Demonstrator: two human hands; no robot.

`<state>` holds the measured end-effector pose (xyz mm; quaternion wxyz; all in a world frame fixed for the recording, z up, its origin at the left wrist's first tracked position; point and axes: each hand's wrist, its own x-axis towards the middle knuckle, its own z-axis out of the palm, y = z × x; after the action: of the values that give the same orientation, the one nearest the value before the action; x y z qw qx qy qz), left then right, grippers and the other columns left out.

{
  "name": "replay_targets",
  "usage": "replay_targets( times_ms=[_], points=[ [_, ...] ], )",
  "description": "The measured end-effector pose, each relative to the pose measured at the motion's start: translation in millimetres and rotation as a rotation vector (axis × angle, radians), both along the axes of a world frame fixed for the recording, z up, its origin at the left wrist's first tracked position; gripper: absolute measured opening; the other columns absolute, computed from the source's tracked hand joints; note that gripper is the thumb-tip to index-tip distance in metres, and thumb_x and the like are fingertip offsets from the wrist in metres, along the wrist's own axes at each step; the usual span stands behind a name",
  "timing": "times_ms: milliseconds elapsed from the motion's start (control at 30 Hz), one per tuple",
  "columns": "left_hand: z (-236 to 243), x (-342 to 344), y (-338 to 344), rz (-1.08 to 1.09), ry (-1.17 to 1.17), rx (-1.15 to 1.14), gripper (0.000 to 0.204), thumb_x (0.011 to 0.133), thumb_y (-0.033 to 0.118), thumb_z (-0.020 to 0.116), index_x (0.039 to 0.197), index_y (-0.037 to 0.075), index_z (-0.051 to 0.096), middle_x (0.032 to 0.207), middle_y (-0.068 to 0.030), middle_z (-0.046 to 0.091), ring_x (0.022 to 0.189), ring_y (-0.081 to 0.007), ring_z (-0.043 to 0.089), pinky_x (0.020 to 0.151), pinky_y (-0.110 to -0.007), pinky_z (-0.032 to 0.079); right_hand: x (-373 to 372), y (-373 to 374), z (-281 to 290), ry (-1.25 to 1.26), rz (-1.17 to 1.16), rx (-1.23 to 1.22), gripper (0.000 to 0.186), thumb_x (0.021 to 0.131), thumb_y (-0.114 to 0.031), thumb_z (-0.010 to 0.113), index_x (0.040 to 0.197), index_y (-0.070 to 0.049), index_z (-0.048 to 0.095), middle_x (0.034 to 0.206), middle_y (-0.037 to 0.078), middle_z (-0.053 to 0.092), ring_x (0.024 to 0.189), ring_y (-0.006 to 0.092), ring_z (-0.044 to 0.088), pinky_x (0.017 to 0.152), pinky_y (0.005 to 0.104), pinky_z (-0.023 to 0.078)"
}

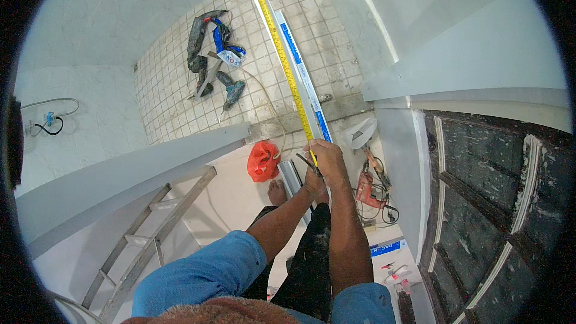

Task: The person measures and marks long white metal profiles using a tape measure, square ruler, and marker, then cuts the marked sections with an angle grinder. The person handles the profiles, tools, and cut pieces on the floor.

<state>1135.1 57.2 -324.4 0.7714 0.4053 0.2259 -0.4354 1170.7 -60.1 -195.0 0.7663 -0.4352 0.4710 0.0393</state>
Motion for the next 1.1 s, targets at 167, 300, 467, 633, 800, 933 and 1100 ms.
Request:
replay_targets(
  times_ms=[167,300,467,633,800,933,1100],
  points=[
    [2,-2,-2,-0.021,-0.086,0.008,0.056,0.108,0.060,0.048,0.145,0.018,0.051,0.134,0.0015,0.061,0.128,-0.0147,0.056,0.109,-0.035,0.045,0,-3,1,-0.001,0.021,0.008,0.030,0.101,-0.022,0.059,0.099,0.004,0.074,0.084,0.008,0.070,0.075,0.0140,0.066,0.071,0.0282,0.053],
    [6,7,-7,-0.067,-0.096,-0.063,0.058,0.109,0.061,0.043,0.147,0.018,0.050,0.135,0.0010,0.059,0.129,-0.0144,0.055,0.110,-0.035,0.043,-10,-5,-4,-0.023,0.024,-0.024,0.031,0.100,-0.024,0.060,0.101,0.005,0.073,0.087,0.010,0.072,0.078,0.0145,0.067,0.073,0.0287,0.053],
    [-62,43,24,-0.155,0.277,-0.143,0.076,0.103,0.077,0.036,0.121,0.008,0.062,0.099,-0.0109,0.070,0.093,-0.0289,0.068,0.089,-0.043,0.057,-46,12,-6,0.139,0.149,-0.110,0.043,0.098,-0.036,0.063,0.114,0.003,0.071,0.094,0.016,0.073,0.085,0.0239,0.070,0.078,0.0404,0.056],
    [56,108,-10,-0.306,-0.044,0.043,0.102,0.088,0.095,0.012,0.093,0.006,0.061,0.064,-0.0100,0.058,0.064,-0.0289,0.059,0.090,-0.059,0.050,-145,44,43,0.393,0.319,-0.297,0.078,0.096,-0.042,0.065,0.150,0.009,0.042,0.135,0.033,0.063,0.124,0.0439,0.064,0.106,0.0485,0.049],
    [121,160,-16,-0.352,-0.015,0.068,0.109,0.077,0.104,0.015,0.083,0.006,0.062,0.057,-0.0092,0.052,0.060,-0.0333,0.057,0.102,-0.065,0.044,-249,111,83,0.367,0.245,-0.309,0.073,0.098,-0.042,0.064,0.153,0.002,0.045,0.138,0.032,0.062,0.129,0.0426,0.062,0.111,0.0472,0.047],
    [167,191,-20,-0.401,-0.023,0.074,0.101,0.082,0.100,0.014,0.074,0.005,0.049,0.056,-0.0085,0.043,0.058,-0.0287,0.051,0.100,-0.059,0.048,-315,179,73,0.482,0.240,-0.276,0.067,0.101,-0.042,0.061,0.155,-0.004,0.046,0.138,0.030,0.063,0.129,0.0427,0.062,0.112,0.0465,0.047],
    [220,208,-38,-0.470,-0.086,0.075,0.106,0.081,0.102,0.012,0.079,0.003,0.049,0.062,-0.0075,0.043,0.061,-0.0262,0.048,0.095,-0.057,0.054,-368,222,111,0.610,0.269,-0.407,0.054,0.105,-0.043,0.053,0.150,-0.012,0.056,0.124,0.027,0.069,0.112,0.0409,0.070,0.100,0.0508,0.054]
  ],
)
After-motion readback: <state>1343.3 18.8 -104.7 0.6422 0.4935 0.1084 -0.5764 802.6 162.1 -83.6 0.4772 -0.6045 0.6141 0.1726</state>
